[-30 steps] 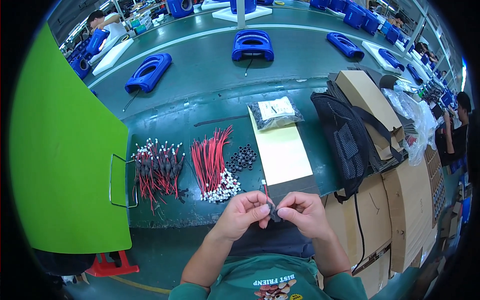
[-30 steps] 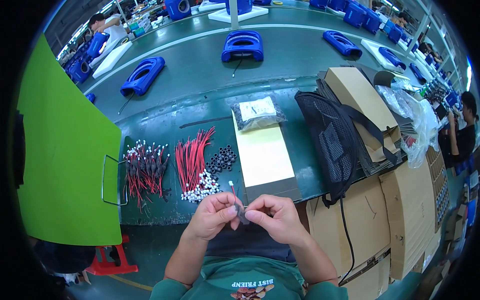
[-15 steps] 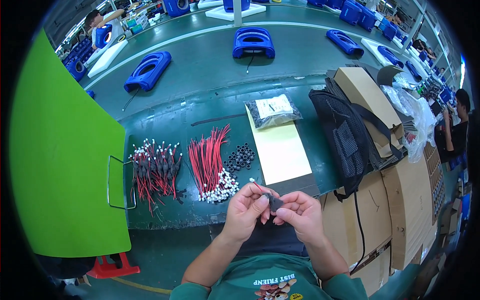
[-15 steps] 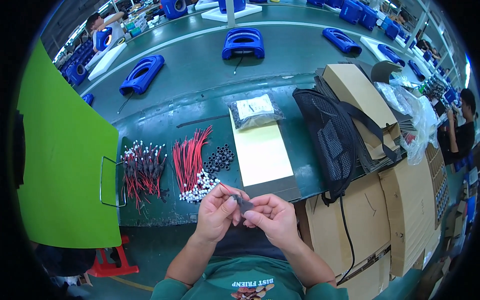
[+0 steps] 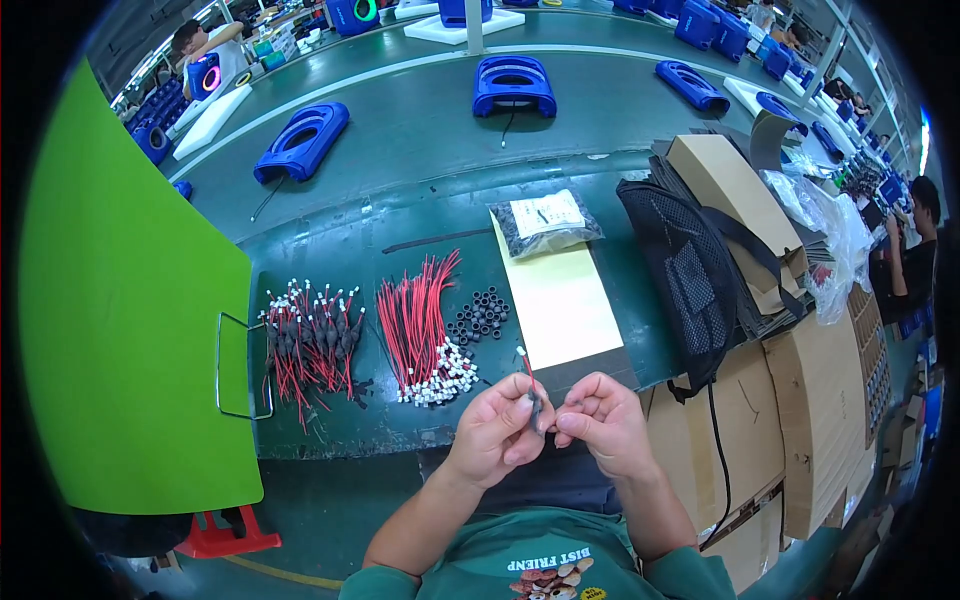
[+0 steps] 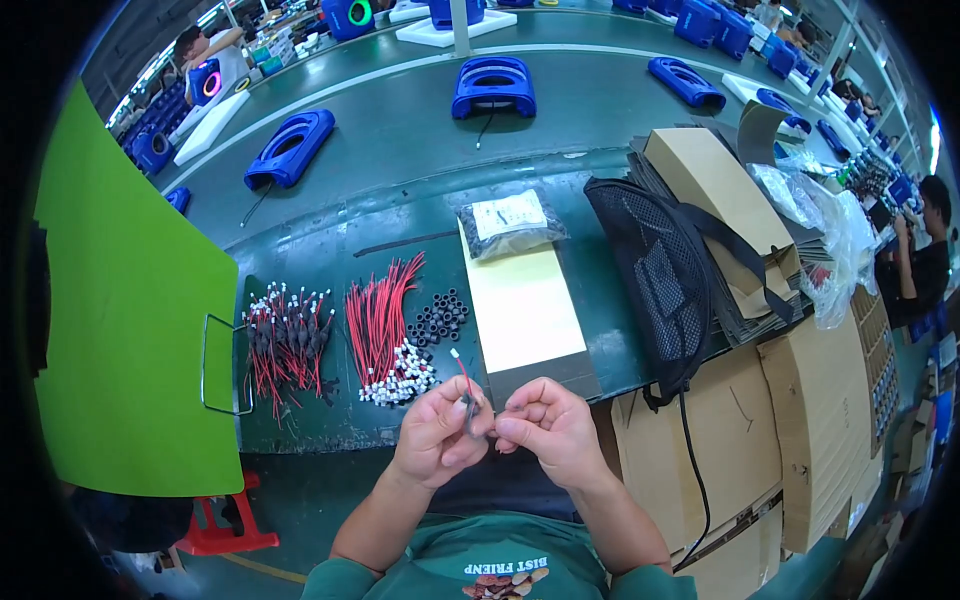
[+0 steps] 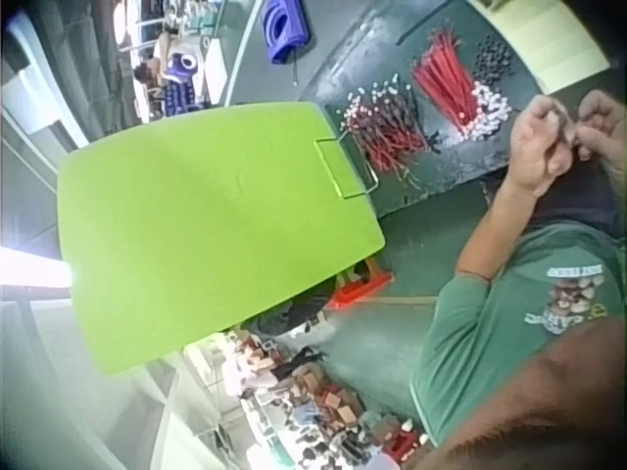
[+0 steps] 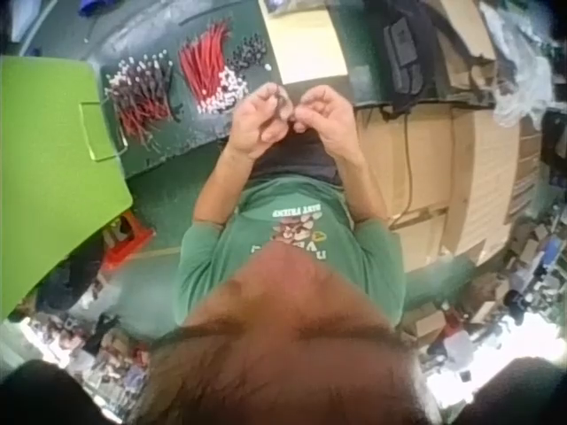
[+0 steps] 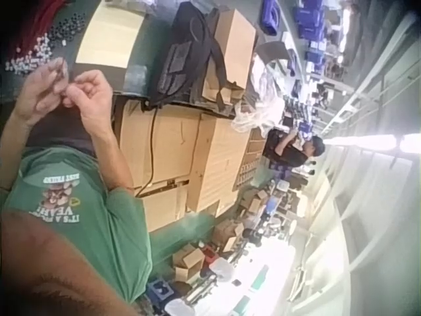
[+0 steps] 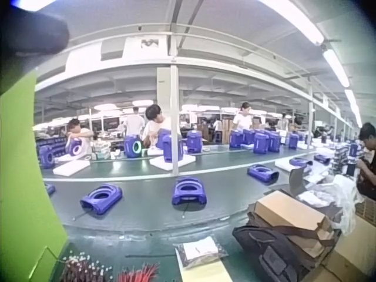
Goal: The person assembles small electronic components by hand, attaching black plastic pieces to the ends of red wires at a production workbench.
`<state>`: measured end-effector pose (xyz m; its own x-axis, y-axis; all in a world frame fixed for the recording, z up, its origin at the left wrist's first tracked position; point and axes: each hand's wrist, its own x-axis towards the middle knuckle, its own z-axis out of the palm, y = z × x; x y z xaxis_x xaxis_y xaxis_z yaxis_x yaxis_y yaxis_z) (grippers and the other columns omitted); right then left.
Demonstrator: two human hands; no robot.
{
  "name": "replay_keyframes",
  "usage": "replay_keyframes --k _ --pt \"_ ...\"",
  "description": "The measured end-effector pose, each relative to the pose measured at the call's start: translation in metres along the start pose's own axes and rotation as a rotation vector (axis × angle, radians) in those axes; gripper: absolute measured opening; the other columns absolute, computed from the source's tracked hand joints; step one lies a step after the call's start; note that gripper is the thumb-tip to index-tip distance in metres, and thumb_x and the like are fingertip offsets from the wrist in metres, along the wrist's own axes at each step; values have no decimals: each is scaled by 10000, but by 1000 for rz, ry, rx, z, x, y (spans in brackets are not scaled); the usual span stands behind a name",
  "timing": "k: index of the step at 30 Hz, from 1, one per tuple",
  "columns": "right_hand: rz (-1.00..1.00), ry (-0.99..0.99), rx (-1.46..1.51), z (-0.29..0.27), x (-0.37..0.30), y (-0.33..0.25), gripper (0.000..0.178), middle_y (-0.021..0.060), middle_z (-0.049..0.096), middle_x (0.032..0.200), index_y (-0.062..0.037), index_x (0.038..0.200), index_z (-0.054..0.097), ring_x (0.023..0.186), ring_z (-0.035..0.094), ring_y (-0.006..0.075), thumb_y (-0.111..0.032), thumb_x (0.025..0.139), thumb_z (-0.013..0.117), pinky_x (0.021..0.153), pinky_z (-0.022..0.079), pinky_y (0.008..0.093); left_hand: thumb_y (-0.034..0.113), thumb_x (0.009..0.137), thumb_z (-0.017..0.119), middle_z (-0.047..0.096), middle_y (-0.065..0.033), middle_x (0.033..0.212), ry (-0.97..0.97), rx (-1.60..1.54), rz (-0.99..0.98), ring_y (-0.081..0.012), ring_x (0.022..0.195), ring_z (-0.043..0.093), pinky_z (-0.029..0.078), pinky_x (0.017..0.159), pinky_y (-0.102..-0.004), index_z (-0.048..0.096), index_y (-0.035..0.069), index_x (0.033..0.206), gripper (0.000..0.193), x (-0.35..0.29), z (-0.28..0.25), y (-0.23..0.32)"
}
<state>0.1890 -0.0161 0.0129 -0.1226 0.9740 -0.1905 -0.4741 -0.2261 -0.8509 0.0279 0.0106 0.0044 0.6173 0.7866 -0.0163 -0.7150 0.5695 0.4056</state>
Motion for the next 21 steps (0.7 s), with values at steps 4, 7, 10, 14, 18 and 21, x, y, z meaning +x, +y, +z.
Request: replay_keyframes --k 4,7,10,14,18,21 --pt "-44 32 -16 3 -1 -2 133 89 599 738 15 864 521 615 589 118 21 760 604 556 484 204 114 885 458 549 -103 806 -53 -143 -33 -64 425 396 317 395 -174 478 45 987 125 -3 -1 1" --pt "-336 181 -337 1 -1 -3 88 74 595 741 18 820 577 603 562 97 20 741 615 543 453 186 99 877 473 569 -94 774 118 88 109 -69 435 420 327 400 -176 495 37 972 115 -3 -1 5" --pt "-661 212 -705 3 -4 -11 72 56 587 741 -3 768 634 593 522 74 -3 699 654 527 415 171 79 860 503 586 -80 750 258 244 220 -70 449 441 335 401 -180 514 27 941 97 -1 4 4" --pt "-410 137 -751 22 -5 -15 161 59 583 747 1 791 637 609 525 89 8 638 685 531 419 190 70 857 501 601 -129 810 229 356 258 -87 456 476 368 402 -193 507 47 946 93 -2 3 1" --pt "-606 89 -989 21 2 -9 150 68 597 715 -6 778 635 585 544 125 -2 638 690 528 432 206 63 849 513 604 -112 850 273 375 311 -139 643 556 441 598 -238 512 53 943 95 0 4 -3" --pt "-568 89 -929 20 2 -5 128 75 602 701 -8 770 631 582 552 136 7 651 675 537 432 206 60 847 513 600 -90 874 292 240 314 -148 776 572 446 727 -261 518 46 936 90 0 6 -3"
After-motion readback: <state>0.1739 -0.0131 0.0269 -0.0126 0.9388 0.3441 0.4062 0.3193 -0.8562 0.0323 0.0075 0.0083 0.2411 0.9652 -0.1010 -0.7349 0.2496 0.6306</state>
